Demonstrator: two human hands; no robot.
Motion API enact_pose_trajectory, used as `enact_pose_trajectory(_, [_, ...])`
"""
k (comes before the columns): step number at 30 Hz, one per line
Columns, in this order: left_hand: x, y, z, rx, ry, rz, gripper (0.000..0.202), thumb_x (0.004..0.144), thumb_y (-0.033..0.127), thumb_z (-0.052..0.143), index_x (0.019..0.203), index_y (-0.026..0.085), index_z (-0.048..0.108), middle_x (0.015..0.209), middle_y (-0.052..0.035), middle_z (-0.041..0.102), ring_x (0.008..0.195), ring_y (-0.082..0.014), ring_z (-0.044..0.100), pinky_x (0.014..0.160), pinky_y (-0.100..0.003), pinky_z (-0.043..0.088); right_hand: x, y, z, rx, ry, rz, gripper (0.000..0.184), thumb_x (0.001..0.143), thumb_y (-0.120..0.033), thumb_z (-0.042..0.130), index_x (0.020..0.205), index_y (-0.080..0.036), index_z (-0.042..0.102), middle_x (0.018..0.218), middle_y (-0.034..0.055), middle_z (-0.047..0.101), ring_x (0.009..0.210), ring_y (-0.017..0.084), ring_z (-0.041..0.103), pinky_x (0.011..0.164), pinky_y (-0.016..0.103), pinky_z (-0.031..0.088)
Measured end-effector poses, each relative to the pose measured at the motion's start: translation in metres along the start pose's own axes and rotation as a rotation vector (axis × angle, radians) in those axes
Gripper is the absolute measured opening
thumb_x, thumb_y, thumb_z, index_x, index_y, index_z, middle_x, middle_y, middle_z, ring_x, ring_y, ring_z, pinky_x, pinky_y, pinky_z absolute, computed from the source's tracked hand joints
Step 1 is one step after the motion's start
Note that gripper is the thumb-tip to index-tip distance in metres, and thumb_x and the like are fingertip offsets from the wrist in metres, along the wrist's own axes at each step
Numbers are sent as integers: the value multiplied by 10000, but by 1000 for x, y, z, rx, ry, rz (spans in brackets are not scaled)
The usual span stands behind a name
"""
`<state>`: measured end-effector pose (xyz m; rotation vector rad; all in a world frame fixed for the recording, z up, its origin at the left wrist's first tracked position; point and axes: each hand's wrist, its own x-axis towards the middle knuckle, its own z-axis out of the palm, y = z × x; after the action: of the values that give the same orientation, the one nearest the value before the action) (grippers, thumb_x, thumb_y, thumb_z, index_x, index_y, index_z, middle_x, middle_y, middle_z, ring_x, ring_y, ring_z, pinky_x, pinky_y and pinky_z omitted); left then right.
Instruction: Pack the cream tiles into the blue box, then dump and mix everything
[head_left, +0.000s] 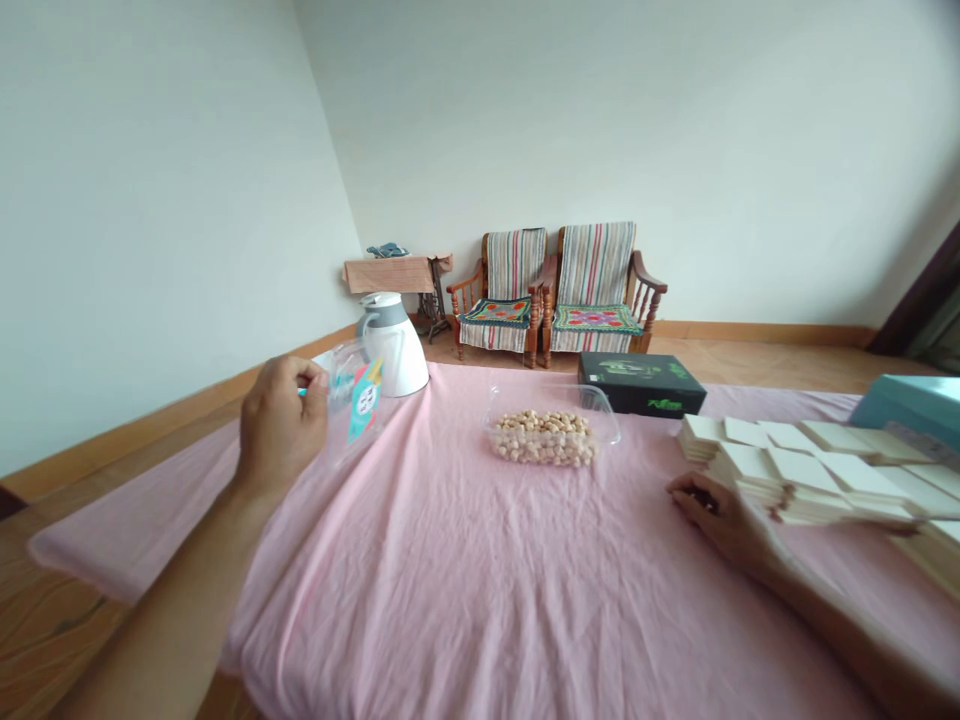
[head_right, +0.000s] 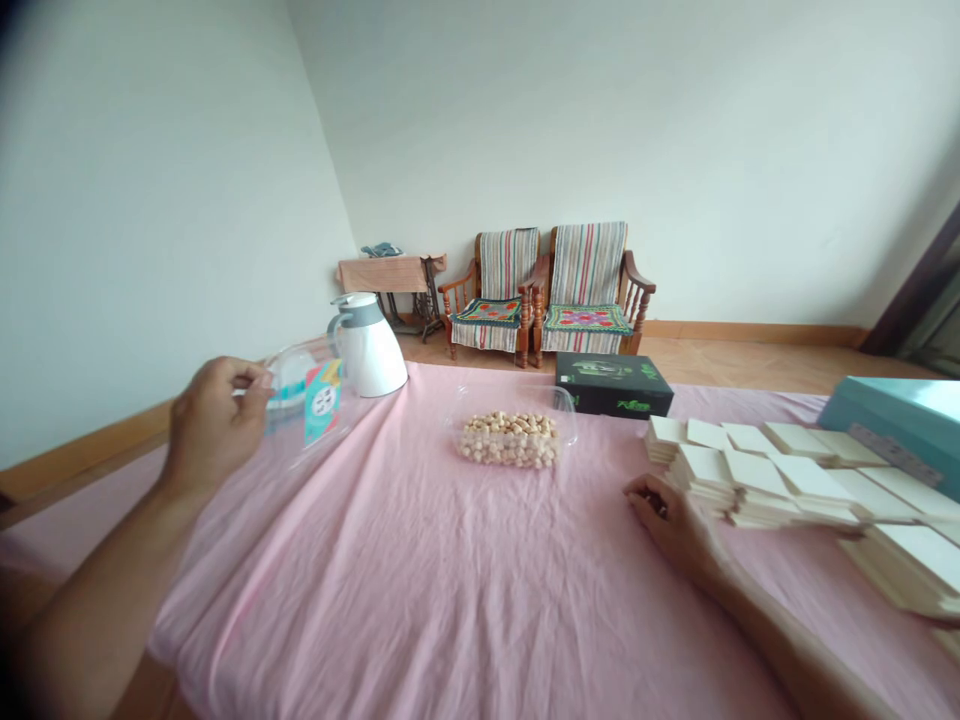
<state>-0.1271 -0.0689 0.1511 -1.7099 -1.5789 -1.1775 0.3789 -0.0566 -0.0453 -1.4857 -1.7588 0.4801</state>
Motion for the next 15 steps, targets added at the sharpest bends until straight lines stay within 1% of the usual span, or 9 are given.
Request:
enact_pose_trajectory(2, [0,9,0,-235,20,-126,102,849,293,489,831,193,485,763,-10,578,619,-145,563,636,-276,444,1,-2,-2,25,-2,5,260,782,-427,509,757,-190,612,626,19,593,554,149,530,526,275,426])
enact_pose_trajectory(4, [-1,19,0,-500,21,-228,136,854,321,520,863,187,496,758,2,583,532,-107,535,573,-249,434,3,-9,-5,68,-20,27,278,770,-444,519,749,-183,612,589,14,576,522,143,525,501,272,423])
enact_pose_trajectory(6, [-3,31,1,-779,38,-297,168,832,329,573,849,177,504,758,2,574,538,-95,525,555,-237,438,5,-26,-9,129,-48,58,294,747,-459,547,760,-174,620,600,22,591,506,139,538,457,260,411])
enact_pose_trajectory(8, [-5,46,6,-1054,30,-377,204,793,329,633,822,166,516,762,-4,562,593,-94,525,555,-222,439,8,-53,-12,209,-67,83,318,724,-474,584,786,-166,632,660,44,625,521,142,565,415,242,395])
enact_pose_trajectory(10, [-9,63,15,-1263,-28,-492,239,742,325,688,811,158,532,790,-13,562,648,-93,521,555,-207,432,8,-86,-10,323,-88,99,360,727,-500,609,828,-156,640,722,66,647,573,152,598,419,238,418])
enact_pose_trajectory(11, [-12,72,20,-1334,-66,-550,252,718,320,708,799,157,534,815,-17,565,666,-91,521,560,-206,432,7,-104,-7,403,-97,121,391,722,-518,626,847,-148,638,759,83,657,631,170,626,454,249,457])
enact_pose_trajectory(13, [-19,88,32,-1410,-125,-632,257,694,318,718,774,165,528,862,-19,570,690,-91,525,576,-214,435,4,-137,4,587,-137,219,444,731,-541,641,930,-145,626,905,119,674,770,202,663,585,295,533])
enact_pose_trajectory(14, [-24,96,37,-1425,-144,-657,253,694,323,712,763,171,522,879,-20,574,700,-94,530,589,-224,439,1,-151,11,681,-171,255,458,745,-550,637,963,-147,616,970,129,669,811,205,668,649,316,546])
enact_pose_trajectory(15, [-29,102,42,-1430,-159,-674,248,698,334,701,759,178,518,891,-21,577,708,-99,535,601,-234,442,-1,-163,19,763,-203,278,471,754,-560,629,997,-158,604,1018,128,660,824,203,669,676,328,547])
